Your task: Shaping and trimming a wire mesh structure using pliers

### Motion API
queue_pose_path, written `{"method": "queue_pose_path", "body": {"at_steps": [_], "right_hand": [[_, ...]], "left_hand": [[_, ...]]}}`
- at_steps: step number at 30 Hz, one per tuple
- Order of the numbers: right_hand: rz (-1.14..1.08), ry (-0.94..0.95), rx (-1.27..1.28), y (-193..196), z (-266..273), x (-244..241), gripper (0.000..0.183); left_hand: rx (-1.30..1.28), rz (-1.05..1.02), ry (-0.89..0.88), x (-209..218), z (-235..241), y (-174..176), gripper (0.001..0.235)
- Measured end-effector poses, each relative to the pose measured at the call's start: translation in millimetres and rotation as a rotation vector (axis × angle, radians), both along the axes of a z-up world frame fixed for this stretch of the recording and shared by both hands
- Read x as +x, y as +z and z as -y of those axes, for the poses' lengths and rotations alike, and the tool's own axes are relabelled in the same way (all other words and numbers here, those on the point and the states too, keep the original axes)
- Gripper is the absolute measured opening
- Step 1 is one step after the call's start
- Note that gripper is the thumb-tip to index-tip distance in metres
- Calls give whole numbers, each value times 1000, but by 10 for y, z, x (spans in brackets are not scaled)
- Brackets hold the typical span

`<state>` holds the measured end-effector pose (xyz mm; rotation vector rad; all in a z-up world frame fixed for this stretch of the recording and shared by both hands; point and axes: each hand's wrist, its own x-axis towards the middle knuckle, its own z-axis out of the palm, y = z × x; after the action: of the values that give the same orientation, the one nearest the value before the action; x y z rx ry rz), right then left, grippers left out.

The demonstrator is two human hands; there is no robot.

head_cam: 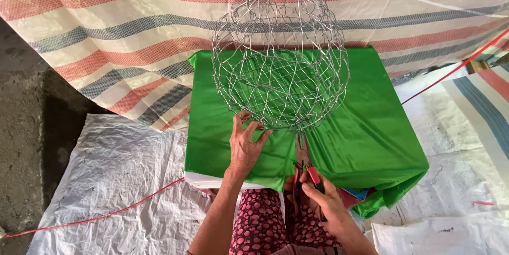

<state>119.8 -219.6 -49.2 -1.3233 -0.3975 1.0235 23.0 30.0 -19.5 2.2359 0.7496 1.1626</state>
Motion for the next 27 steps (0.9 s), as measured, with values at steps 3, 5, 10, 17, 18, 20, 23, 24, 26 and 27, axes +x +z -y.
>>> {"method": "queue_pose_path", "body": {"at_steps": [3,5,10,17,18,20,23,24,26,27], "right_hand": [[-191,-27,-24,343,94,-101,30],[-306,-32,3,481,134,-124,23],[-178,-3,-8,514,164,-21,35],[-176,-9,68,474,113,71,34],[-244,20,148,423,110,109,25],[-312,48,229,367,113,155,18],[-487,78,296,362,131,162,15],[-494,106,287,364,131,158,26],[-502,141,273,416,109,138,36],[-494,151,268,464,89,122,42]], "left_hand": [[14,6,-1,2,10,19,29],[19,7,-2,-1,23,31,29],[15,24,-19,-2,45,105,28],[11,-3,-18,-7,64,105,28],[19,-4,-13,-5,62,108,28],[28,-6,-9,2,61,107,28],[42,-2,2,5,63,86,28],[45,-10,-6,7,56,74,28],[44,-16,-7,11,44,56,29],[35,-32,-3,15,40,50,29]]}}
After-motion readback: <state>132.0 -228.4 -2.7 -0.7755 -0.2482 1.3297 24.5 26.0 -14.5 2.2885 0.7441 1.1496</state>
